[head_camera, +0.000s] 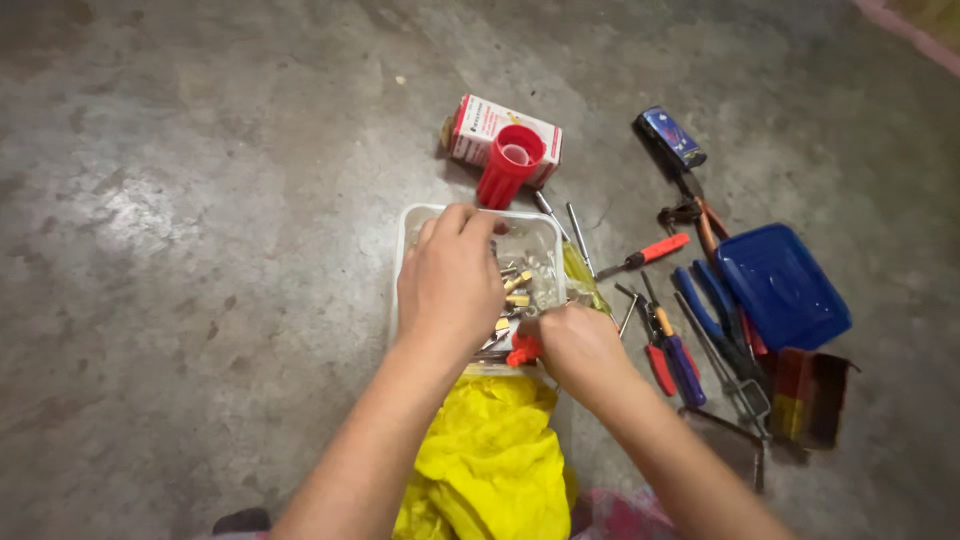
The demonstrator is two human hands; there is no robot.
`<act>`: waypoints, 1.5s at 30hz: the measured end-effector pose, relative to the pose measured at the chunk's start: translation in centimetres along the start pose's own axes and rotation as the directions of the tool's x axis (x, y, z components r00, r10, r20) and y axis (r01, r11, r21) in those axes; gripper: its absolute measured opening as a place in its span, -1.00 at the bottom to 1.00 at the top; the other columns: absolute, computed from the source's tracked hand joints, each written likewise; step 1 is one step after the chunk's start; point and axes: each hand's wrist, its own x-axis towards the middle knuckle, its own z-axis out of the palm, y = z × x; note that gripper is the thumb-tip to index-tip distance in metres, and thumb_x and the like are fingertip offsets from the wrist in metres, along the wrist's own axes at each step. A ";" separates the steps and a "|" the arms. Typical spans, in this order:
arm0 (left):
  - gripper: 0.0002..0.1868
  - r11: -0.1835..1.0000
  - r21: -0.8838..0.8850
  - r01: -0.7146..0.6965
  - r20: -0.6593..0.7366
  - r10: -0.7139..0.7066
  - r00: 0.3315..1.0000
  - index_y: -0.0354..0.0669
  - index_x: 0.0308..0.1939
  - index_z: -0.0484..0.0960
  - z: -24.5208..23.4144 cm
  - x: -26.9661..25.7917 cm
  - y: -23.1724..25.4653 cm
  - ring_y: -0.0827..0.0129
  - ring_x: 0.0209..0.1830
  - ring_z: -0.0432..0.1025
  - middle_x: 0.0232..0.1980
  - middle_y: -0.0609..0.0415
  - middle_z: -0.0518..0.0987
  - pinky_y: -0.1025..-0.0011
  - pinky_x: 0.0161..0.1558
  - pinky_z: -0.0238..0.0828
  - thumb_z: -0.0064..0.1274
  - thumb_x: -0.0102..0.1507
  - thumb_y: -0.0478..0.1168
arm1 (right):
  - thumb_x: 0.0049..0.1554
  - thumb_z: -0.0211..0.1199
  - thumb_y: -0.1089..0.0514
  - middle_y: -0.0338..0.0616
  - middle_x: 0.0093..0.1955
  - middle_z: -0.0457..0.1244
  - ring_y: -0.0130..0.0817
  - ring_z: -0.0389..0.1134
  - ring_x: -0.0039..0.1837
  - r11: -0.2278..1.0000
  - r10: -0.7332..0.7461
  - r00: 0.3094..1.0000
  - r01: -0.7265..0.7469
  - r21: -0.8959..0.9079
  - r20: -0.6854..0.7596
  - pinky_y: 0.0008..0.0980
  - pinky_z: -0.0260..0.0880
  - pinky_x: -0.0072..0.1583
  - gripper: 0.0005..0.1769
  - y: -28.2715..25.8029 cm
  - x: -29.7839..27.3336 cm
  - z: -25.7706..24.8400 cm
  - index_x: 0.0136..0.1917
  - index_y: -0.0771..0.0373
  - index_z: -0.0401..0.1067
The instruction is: The person sits on the floor and assembles small metal parts, including brass fittings, washers, and bolts, into a red plastic component. They use a yellow cloth to wipe the parts and a screwdriver to tighten the assembly.
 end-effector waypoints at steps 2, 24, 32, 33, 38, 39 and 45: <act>-0.75 1.000 0.009 -0.001 -0.020 0.001 1.000 -0.11 -0.08 0.66 -0.4 -0.1 0.0 0.01 0.04 0.47 0.01 0.01 0.59 0.08 0.02 0.40 0.02 0.18 -0.35 | 0.07 0.28 0.23 -0.05 -0.24 0.39 -0.03 0.44 -0.17 0.999 0.036 0.990 -0.036 0.001 -0.138 -0.06 0.42 -0.14 -0.73 -0.4 0.0 0.1 0.02 -0.04 0.63; -0.75 0.997 0.065 0.050 0.125 -0.058 0.991 -0.07 -0.08 0.70 1.1 -0.2 -1.1 0.01 0.08 0.43 0.04 0.03 0.58 0.08 0.05 0.38 -0.01 0.22 -0.30 | 0.09 0.24 0.23 -0.03 0.11 0.42 -0.03 0.46 0.09 0.825 0.493 0.853 -0.396 0.402 -0.171 -0.13 0.43 0.13 -0.65 7.4 -5.4 -1.7 0.16 0.10 0.56; -0.67 0.965 0.261 -0.020 0.258 -0.049 0.965 -0.06 -0.02 0.71 3.0 -1.0 -3.8 0.04 0.10 0.44 0.04 0.02 0.59 0.06 0.06 0.38 -0.02 0.17 -0.32 | -0.03 0.44 0.04 -0.03 -0.06 0.44 -0.03 0.47 0.02 0.787 0.572 0.820 -0.553 0.272 0.012 -0.09 0.46 0.10 -0.70 10.4 -3.7 4.3 0.02 -0.01 0.65; -0.64 0.959 0.280 -0.036 0.274 -0.044 0.961 -0.07 0.00 0.70 3.3 -1.2 -4.1 0.03 0.09 0.44 0.03 0.01 0.59 0.05 0.05 0.38 -0.02 0.16 -0.33 | -0.05 0.44 0.06 -0.03 -0.07 0.44 -0.04 0.47 0.02 0.792 0.570 0.822 -0.554 0.259 0.014 -0.09 0.46 0.09 -0.71 10.6 -3.6 4.8 0.00 -0.02 0.66; -0.70 0.900 0.422 -0.110 0.415 -0.084 0.906 -0.16 -0.09 0.69 4.3 -1.9 -5.3 0.07 0.09 0.45 0.00 -0.04 0.60 0.07 0.02 0.39 0.01 0.12 -0.32 | -0.11 0.47 0.15 -0.01 -0.08 0.43 0.00 0.46 0.01 0.821 0.550 0.831 -0.520 0.234 -0.082 -0.08 0.45 0.07 -0.69 11.8 -3.4 6.5 -0.04 0.04 0.66; -0.73 0.881 0.455 -0.133 0.442 -0.094 0.892 -0.17 -0.12 0.69 4.4 -2.0 -5.5 0.08 0.08 0.47 -0.02 -0.04 0.60 0.07 0.01 0.39 0.01 0.12 -0.32 | -0.12 0.48 0.14 -0.02 -0.08 0.44 -0.01 0.46 0.01 0.817 0.558 0.827 -0.531 0.227 -0.073 -0.08 0.45 0.07 -0.70 12.0 -3.2 6.6 -0.05 0.05 0.66; -0.83 0.806 0.534 -0.253 0.568 -0.121 0.814 -0.12 -0.28 0.74 4.7 -2.7 -6.7 0.10 -0.06 0.56 -0.12 -0.05 0.64 0.14 0.04 0.37 0.05 0.14 -0.30 | -0.11 0.51 0.08 -0.12 -0.14 0.47 -0.15 0.50 -0.03 0.739 0.633 0.771 -0.629 0.242 0.070 -0.19 0.49 0.06 -0.70 11.0 -3.2 3.9 -0.06 0.08 0.66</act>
